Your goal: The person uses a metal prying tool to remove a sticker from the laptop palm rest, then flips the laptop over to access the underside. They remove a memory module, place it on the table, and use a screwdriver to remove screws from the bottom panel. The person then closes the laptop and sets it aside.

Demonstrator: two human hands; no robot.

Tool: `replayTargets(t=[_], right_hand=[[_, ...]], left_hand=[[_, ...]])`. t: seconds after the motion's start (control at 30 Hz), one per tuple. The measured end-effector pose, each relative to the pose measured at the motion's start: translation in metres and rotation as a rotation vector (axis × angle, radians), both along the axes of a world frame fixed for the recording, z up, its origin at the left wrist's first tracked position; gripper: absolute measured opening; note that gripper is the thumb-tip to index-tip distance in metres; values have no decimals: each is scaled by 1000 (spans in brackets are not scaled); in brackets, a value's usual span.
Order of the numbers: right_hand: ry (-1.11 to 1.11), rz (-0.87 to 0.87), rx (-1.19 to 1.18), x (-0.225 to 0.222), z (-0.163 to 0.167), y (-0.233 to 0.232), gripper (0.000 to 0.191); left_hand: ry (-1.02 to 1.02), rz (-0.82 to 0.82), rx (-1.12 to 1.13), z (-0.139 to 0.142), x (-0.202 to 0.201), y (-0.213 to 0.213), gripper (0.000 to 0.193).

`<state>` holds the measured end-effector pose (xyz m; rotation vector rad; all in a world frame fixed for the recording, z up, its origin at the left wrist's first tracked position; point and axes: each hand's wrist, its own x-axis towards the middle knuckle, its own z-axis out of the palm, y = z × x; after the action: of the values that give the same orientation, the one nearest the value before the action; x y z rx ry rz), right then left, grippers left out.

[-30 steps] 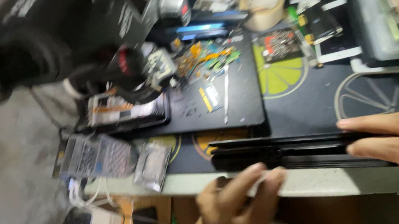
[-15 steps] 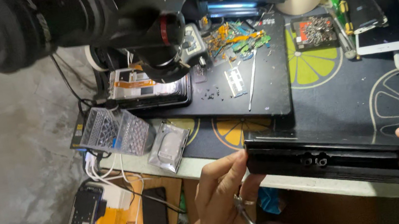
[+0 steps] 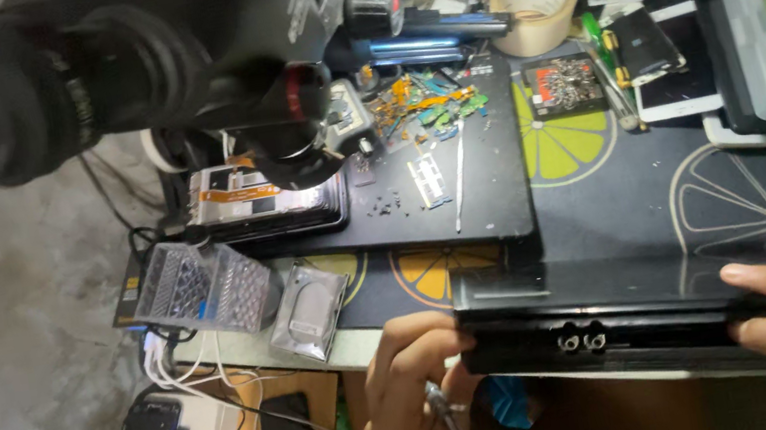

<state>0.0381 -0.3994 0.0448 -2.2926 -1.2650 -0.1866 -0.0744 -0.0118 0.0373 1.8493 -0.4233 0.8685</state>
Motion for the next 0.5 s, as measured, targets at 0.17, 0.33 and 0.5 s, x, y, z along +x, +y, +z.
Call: replayTargets(t=[0.17,0.33,0.5], right_hand=[[179,-54,58,-7,-12,-3,38],[30,-21,-80,4,-42,-28,30],[-109,-20,-30,4,-93,-59,31]], left_hand=[[-7,43,45,0,-8,4,27],[-112,127,54,-14,-6,-10,43],[-24,210,-3,-31,-10,-24,39]])
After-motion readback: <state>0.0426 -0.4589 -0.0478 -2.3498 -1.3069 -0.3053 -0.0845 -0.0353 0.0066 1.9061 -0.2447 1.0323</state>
